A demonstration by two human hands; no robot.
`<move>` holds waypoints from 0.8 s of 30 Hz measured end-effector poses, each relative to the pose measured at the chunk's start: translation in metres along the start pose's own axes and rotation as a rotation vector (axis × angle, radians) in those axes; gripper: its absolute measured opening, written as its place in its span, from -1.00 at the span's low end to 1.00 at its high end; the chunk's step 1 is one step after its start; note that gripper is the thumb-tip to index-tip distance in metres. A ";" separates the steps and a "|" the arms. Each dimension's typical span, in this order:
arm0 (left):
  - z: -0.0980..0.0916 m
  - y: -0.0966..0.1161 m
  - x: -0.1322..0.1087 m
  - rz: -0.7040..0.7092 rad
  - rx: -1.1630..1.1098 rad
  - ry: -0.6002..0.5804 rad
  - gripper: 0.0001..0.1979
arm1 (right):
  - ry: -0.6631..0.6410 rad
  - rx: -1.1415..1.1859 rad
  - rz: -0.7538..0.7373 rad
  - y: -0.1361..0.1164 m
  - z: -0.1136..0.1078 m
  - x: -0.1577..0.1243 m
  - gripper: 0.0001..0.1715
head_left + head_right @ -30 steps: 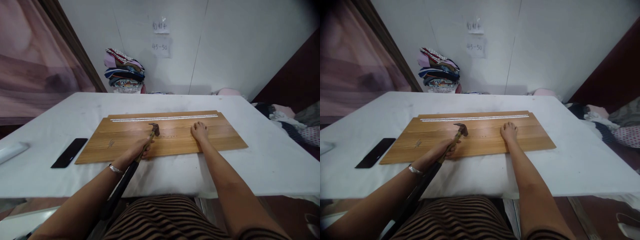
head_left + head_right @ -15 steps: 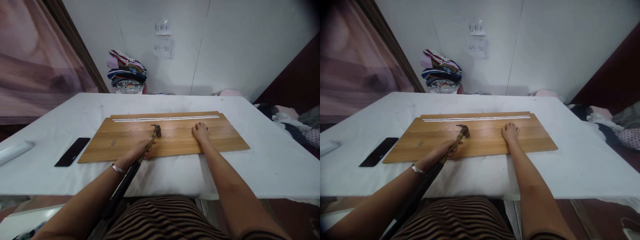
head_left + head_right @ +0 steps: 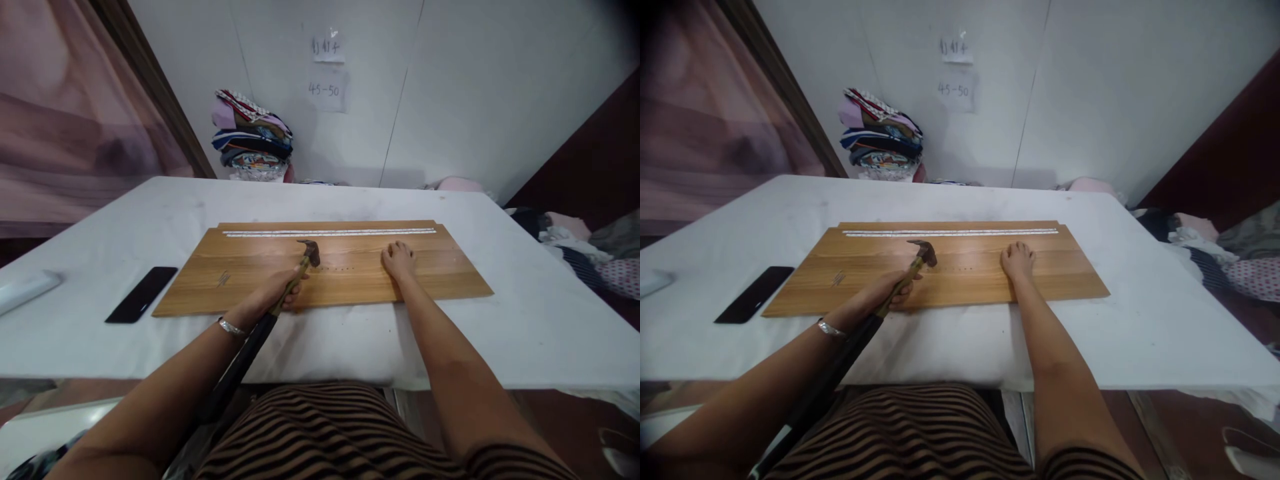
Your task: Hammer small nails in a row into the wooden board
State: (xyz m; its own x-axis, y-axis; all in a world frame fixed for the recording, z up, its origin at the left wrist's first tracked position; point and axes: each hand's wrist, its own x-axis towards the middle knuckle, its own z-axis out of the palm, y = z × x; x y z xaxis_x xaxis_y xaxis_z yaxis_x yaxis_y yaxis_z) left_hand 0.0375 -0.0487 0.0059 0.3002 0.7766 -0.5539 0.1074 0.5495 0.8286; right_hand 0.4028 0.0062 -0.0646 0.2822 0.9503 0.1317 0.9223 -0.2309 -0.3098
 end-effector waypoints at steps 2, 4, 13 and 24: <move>0.001 0.001 0.000 -0.005 0.001 0.009 -0.48 | -0.006 -0.007 0.014 0.000 -0.001 0.000 -0.54; 0.002 0.002 0.000 -0.028 0.010 0.025 -0.50 | -0.019 -0.011 0.023 -0.001 -0.001 0.000 -0.53; 0.001 0.003 -0.001 -0.001 0.008 0.012 -0.51 | -0.017 -0.020 0.009 0.000 -0.002 0.000 -0.54; 0.008 0.009 -0.006 -0.023 -0.004 0.054 -0.56 | -0.024 -0.025 0.019 0.000 -0.001 0.000 -0.51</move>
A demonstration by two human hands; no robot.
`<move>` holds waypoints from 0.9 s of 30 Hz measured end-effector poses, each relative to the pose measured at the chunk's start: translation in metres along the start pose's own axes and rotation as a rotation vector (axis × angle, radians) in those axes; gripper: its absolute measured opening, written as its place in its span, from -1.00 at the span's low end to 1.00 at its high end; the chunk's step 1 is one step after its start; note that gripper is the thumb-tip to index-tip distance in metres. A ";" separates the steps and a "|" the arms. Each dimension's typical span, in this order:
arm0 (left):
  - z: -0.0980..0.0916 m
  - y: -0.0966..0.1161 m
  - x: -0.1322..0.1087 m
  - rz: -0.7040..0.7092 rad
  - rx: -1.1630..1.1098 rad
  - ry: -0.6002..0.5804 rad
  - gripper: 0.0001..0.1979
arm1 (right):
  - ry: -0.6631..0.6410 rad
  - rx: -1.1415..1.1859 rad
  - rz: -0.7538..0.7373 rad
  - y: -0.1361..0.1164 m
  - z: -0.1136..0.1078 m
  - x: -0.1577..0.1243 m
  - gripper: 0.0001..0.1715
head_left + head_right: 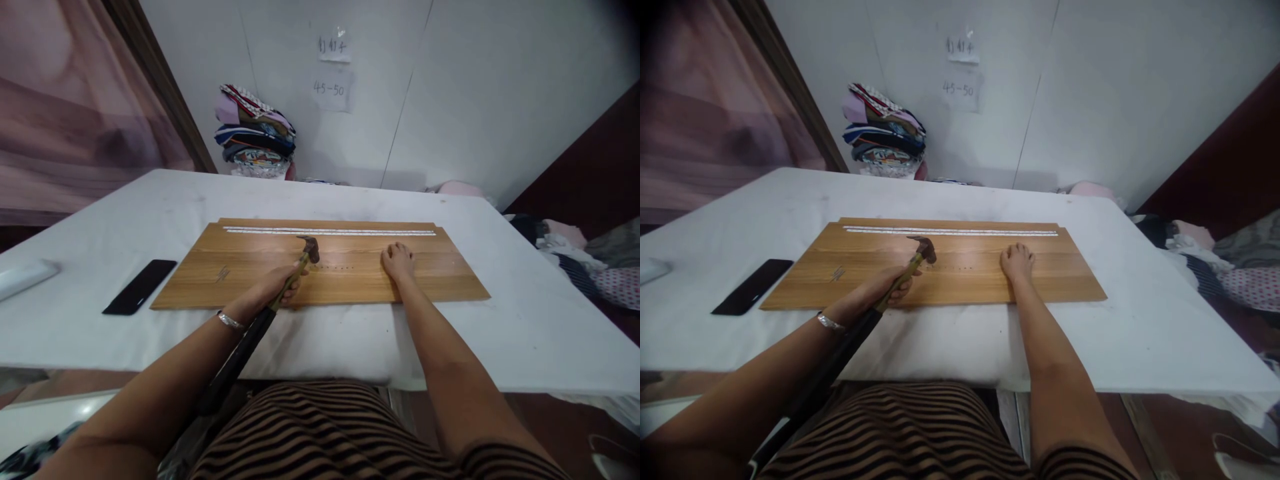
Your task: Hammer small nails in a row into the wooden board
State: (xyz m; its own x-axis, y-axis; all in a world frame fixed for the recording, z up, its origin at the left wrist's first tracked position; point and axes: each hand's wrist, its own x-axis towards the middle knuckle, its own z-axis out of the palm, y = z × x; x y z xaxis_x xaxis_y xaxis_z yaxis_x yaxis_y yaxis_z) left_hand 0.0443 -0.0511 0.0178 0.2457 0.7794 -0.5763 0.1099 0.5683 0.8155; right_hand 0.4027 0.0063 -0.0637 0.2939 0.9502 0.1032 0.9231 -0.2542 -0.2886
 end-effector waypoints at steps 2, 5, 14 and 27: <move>0.000 0.000 0.001 0.001 0.002 -0.004 -0.53 | 0.007 0.000 -0.001 0.000 0.001 0.000 -0.51; -0.001 -0.003 0.003 -0.019 0.004 0.003 -0.52 | 0.009 -0.001 -0.010 0.001 0.001 0.001 -0.53; -0.004 -0.006 0.006 0.005 -0.024 -0.047 -0.50 | 0.004 -0.019 -0.010 0.002 0.003 0.002 -0.52; -0.005 -0.005 0.009 -0.014 -0.014 -0.045 -0.53 | -0.002 -0.003 0.010 0.000 0.001 0.000 -0.52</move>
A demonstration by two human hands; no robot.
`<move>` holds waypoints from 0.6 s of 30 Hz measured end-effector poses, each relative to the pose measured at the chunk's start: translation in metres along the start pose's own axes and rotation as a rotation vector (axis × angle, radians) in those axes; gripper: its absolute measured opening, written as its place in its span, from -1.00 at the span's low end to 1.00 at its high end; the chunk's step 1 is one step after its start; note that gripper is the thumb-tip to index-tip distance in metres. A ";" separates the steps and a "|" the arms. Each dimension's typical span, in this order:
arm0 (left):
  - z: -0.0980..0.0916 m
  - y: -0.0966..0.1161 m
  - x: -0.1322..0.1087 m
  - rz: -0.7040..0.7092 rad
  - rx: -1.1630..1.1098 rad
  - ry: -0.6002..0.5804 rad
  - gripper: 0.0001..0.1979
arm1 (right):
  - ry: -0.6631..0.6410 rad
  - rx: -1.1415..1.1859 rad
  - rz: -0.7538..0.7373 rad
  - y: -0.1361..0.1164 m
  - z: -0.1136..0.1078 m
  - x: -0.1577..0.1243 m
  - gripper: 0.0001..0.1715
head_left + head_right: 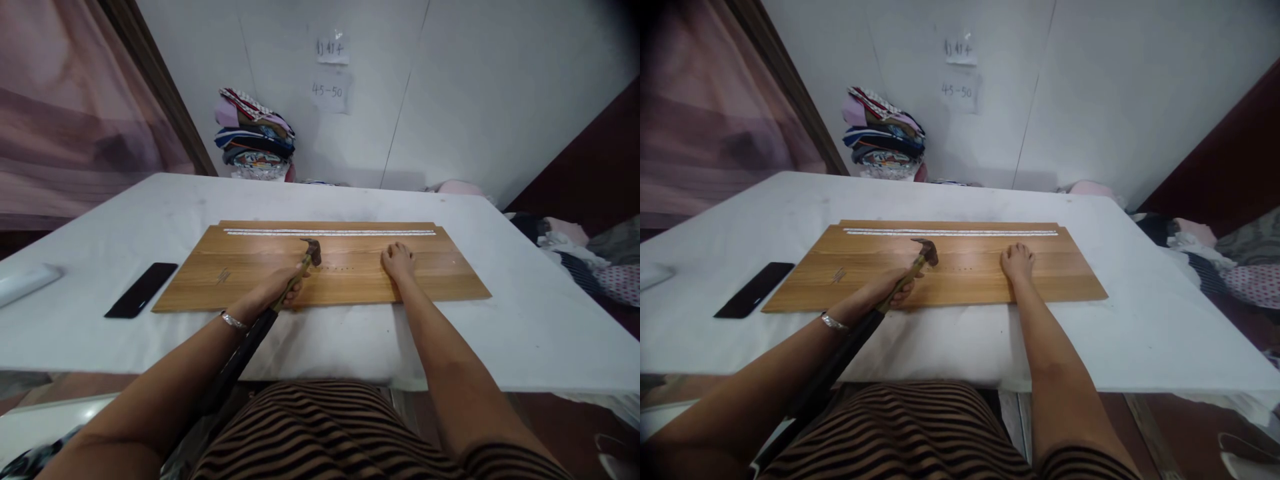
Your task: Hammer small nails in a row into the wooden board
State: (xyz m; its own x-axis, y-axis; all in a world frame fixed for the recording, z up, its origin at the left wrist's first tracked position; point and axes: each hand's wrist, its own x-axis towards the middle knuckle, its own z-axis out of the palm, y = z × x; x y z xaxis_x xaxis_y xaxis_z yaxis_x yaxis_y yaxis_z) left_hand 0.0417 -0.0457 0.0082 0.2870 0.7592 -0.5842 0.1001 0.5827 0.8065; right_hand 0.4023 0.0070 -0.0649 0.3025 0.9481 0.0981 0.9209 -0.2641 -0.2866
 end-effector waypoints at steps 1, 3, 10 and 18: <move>0.001 0.000 0.000 -0.010 0.002 0.007 -0.53 | -0.004 -0.002 -0.001 0.000 0.000 0.000 -0.52; 0.002 0.000 0.001 -0.024 0.007 0.016 -0.54 | -0.014 -0.006 -0.007 0.000 -0.001 0.000 -0.52; 0.005 0.004 -0.007 0.009 0.007 0.036 -0.61 | -0.002 0.002 -0.006 0.002 0.001 0.002 -0.55; 0.008 0.005 -0.010 0.001 0.043 0.051 -0.62 | -0.011 0.004 -0.012 0.002 0.001 0.002 -0.52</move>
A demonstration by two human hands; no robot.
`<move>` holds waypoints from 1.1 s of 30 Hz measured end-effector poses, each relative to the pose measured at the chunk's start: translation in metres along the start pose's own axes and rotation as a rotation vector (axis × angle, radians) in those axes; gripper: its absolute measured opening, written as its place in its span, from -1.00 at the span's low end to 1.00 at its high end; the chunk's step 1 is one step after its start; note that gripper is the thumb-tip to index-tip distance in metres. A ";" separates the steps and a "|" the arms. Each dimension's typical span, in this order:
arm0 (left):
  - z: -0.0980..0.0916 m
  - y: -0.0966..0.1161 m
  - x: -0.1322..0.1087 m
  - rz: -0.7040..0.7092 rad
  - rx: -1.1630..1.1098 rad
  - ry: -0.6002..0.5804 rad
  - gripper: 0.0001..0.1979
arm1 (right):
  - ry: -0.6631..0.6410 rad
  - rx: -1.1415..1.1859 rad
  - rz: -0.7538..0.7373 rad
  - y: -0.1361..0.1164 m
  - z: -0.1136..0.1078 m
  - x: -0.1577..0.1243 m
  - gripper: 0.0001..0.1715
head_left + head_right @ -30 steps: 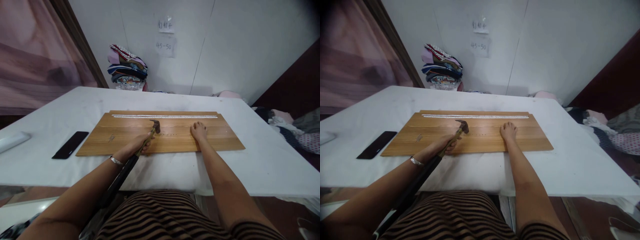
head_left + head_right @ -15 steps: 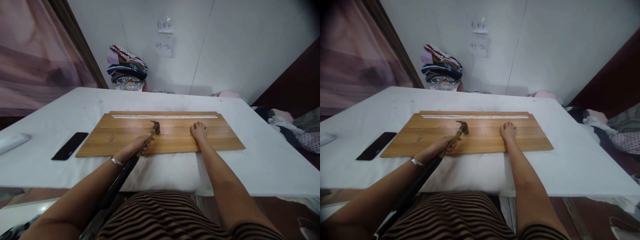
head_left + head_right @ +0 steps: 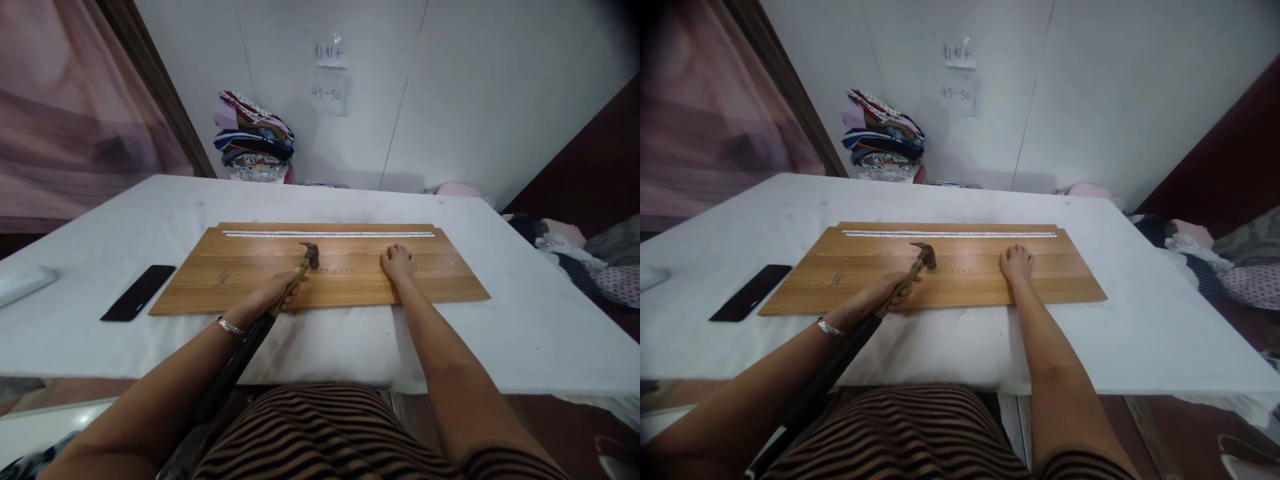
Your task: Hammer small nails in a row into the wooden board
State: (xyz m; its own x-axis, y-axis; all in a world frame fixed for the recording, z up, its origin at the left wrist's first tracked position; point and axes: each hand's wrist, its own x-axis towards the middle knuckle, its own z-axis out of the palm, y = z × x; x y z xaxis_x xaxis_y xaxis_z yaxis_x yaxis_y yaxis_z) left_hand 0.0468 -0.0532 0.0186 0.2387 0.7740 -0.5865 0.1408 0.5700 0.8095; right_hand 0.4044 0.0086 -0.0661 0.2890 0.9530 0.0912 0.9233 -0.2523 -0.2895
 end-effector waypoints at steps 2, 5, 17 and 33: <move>-0.002 -0.001 0.000 0.016 -0.003 -0.011 -0.62 | 0.001 -0.002 0.000 0.000 0.000 0.000 -0.52; -0.004 -0.002 0.002 0.023 -0.006 -0.021 -0.58 | 0.009 -0.005 -0.001 0.000 0.001 0.001 -0.53; -0.004 -0.004 0.006 0.029 -0.043 -0.036 -0.58 | 0.004 -0.001 0.003 -0.001 -0.001 -0.001 -0.53; -0.003 -0.003 0.004 0.008 -0.022 -0.035 -0.51 | -0.001 -0.005 0.002 -0.002 -0.005 -0.003 -0.54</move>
State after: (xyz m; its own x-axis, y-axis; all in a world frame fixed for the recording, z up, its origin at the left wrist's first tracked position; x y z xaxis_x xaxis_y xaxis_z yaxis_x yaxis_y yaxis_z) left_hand 0.0441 -0.0509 0.0133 0.2728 0.7685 -0.5788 0.1179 0.5703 0.8129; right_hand 0.4026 0.0057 -0.0611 0.2911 0.9525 0.0899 0.9240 -0.2555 -0.2846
